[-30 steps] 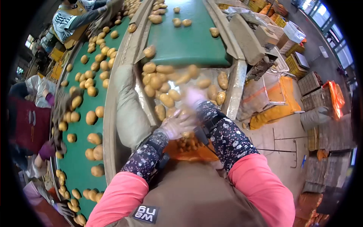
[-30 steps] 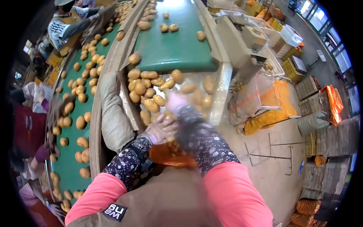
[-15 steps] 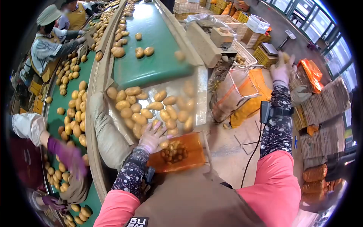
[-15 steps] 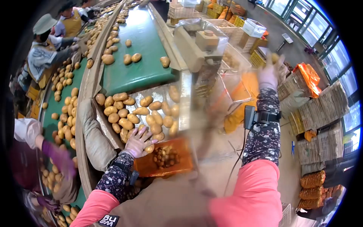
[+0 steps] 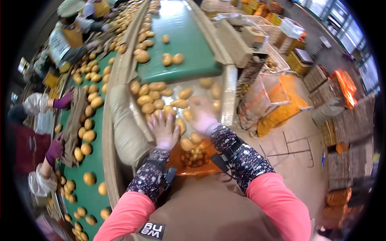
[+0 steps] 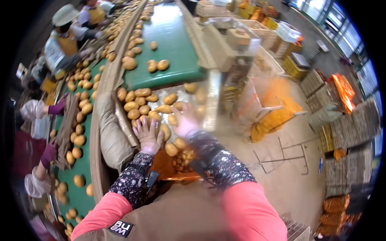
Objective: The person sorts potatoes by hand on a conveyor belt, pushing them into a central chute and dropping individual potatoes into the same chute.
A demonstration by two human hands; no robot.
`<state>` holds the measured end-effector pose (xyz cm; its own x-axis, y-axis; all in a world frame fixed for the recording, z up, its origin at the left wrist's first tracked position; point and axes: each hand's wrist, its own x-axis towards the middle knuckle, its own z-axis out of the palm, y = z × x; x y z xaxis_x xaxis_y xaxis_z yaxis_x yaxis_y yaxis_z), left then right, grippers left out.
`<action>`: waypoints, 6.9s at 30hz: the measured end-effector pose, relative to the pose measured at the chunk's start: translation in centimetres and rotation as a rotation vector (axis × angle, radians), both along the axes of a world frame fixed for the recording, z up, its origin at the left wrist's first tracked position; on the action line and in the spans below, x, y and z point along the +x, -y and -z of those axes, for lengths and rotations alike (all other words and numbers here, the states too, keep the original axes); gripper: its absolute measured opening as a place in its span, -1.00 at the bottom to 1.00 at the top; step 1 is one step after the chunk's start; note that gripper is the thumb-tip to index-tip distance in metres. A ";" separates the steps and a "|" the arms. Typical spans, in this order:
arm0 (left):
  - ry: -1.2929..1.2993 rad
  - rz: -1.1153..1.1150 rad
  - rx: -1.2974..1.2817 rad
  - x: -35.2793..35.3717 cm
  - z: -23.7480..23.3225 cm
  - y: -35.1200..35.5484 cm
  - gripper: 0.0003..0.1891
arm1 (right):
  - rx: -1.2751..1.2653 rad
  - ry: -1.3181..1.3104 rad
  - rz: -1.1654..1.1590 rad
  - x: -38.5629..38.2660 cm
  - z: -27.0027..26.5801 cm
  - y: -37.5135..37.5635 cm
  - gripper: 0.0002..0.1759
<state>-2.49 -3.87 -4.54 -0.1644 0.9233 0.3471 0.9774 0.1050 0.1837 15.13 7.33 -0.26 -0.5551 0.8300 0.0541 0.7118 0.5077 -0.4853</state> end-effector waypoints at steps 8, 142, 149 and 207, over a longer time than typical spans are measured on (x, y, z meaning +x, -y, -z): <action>0.048 0.026 -0.308 0.2 -2.6 -0.4 -0.47 | 0.060 0.315 -0.066 -0.3 -2.7 2.9 -0.30; -0.084 0.642 0.007 -0.7 -0.4 0.1 -0.53 | 0.995 -0.145 0.301 19.3 -24.6 -18.0 -0.36; -0.083 0.652 -0.008 -0.8 -1.9 0.0 -0.54 | 0.337 -0.284 -0.324 -2.1 -9.1 -7.0 -0.54; -0.084 0.628 0.009 -0.7 -0.8 -0.1 -0.54 | 1.280 -0.422 0.322 21.6 -29.9 -13.5 -0.38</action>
